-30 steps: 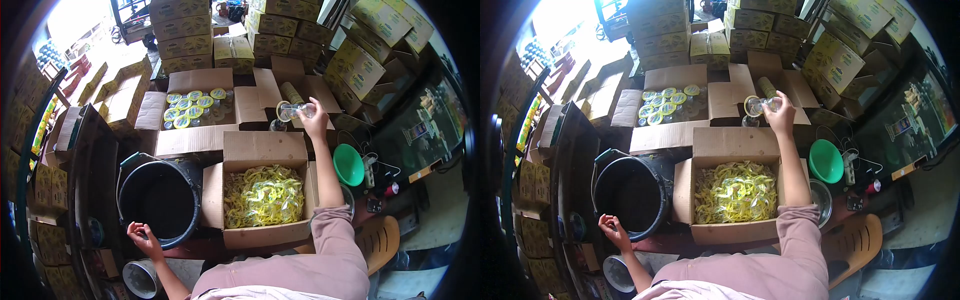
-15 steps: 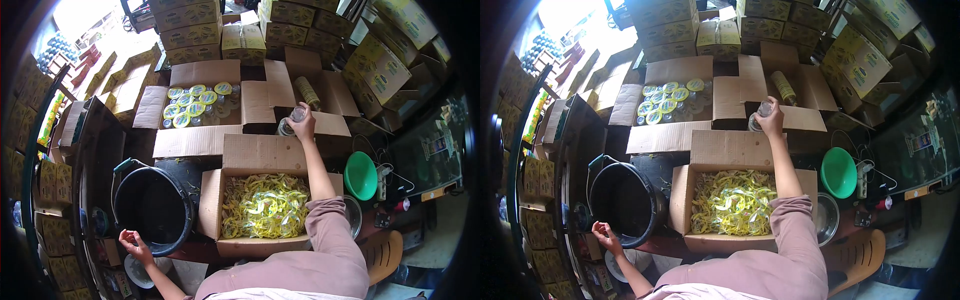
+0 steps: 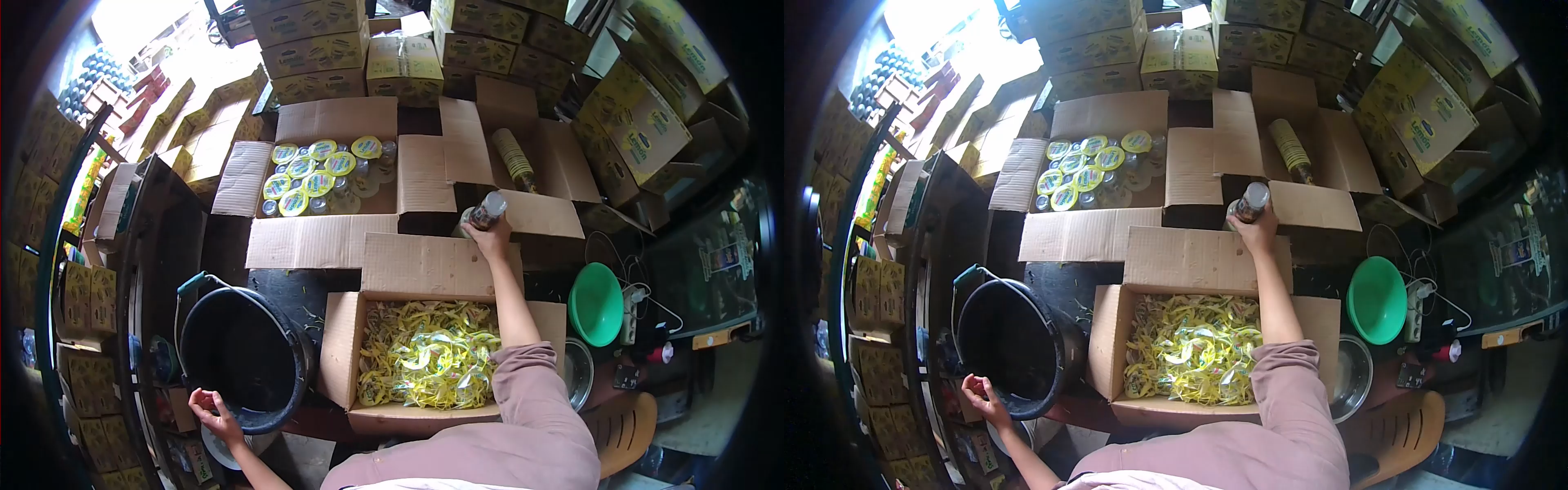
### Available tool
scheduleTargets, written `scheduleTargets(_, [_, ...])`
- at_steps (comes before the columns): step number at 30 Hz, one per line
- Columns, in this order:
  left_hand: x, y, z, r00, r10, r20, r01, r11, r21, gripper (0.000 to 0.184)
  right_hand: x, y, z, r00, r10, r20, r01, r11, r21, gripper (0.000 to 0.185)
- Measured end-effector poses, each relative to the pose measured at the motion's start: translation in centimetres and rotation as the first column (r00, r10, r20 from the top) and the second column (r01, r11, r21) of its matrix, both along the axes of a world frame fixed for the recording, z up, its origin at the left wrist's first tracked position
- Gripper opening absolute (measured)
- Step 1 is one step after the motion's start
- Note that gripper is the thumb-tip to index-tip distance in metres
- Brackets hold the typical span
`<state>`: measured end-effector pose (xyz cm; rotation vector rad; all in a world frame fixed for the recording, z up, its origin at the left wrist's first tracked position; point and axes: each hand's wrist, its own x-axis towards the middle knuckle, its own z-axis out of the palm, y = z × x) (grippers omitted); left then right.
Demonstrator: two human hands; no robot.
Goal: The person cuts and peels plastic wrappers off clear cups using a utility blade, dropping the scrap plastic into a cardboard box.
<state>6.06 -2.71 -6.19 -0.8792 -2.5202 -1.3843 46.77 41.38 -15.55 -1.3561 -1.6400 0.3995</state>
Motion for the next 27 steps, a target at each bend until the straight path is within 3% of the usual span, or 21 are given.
scheduleTargets(3, [0.4,0.1,0.6,1.0,0.008,0.013,-0.008,1.0,-0.011,0.025,0.1,0.0,0.9,0.999,0.031,-0.026,-0.033,0.996,-0.085,0.081])
scheduleTargets(7, [0.5,0.2,0.6,1.0,0.005,0.018,-0.005,1.0,-0.004,0.024,0.4,-0.8,2.6,0.914,0.202,-0.351,-0.233,0.971,-0.049,0.086])
scheduleTargets(8, [0.7,0.3,0.9,1.0,0.004,0.028,-0.004,1.0,-0.003,0.023,0.7,-1.2,3.2,0.899,0.191,-0.393,-0.268,0.952,-0.151,0.087])
scheduleTargets(10, [0.8,0.5,1.0,0.999,-0.008,0.042,0.007,1.0,0.027,0.022,0.1,-2.1,4.8,0.967,0.1,-0.234,-0.064,0.985,0.158,0.078])
scheduleTargets(13, [0.7,0.4,1.1,0.999,-0.01,0.03,0.01,1.0,-0.005,0.022,-2.7,-4.0,9.4,0.979,-0.097,-0.181,0.18,0.833,0.523,0.06])
scheduleTargets(14, [0.6,0.3,1.0,0.999,-0.016,0.036,0.016,1.0,-0.005,0.022,-4.7,-4.8,11.5,0.987,-0.118,-0.108,0.16,0.766,0.623,0.052])
scheduleTargets(17, [0.3,0.1,0.6,1.0,-0.022,0.018,0.023,1.0,-0.016,0.022,-10.3,-3.0,11.0,0.991,0.127,-0.031,-0.085,0.811,0.579,0.051])
scheduleTargets(19, [0.5,0.1,0.7,1.0,-0.018,0.026,0.019,0.999,-0.029,0.021,-13.5,-0.2,9.2,0.963,0.169,0.211,-0.248,0.864,0.438,0.052])
scheduleTargets(21, [0.2,0.1,0.5,1.0,-0.005,0.012,0.005,1.0,-0.031,0.021,-17.6,5.1,4.4,0.915,0.074,0.396,-0.154,0.972,0.175,0.06])
scheduleTargets(23, [0.1,0.3,0.9,0.999,-0.02,0.028,0.021,0.998,-0.052,0.02,-19.4,9.0,2.0,0.872,0.162,0.463,-0.175,0.984,-0.014,0.07])
scheduleTargets(27, [0.1,0.2,0.9,0.996,-0.034,0.088,0.038,0.998,-0.042,0.02,-21.4,14.8,-0.5,0.799,0.199,0.568,-0.155,0.98,-0.125,0.073])
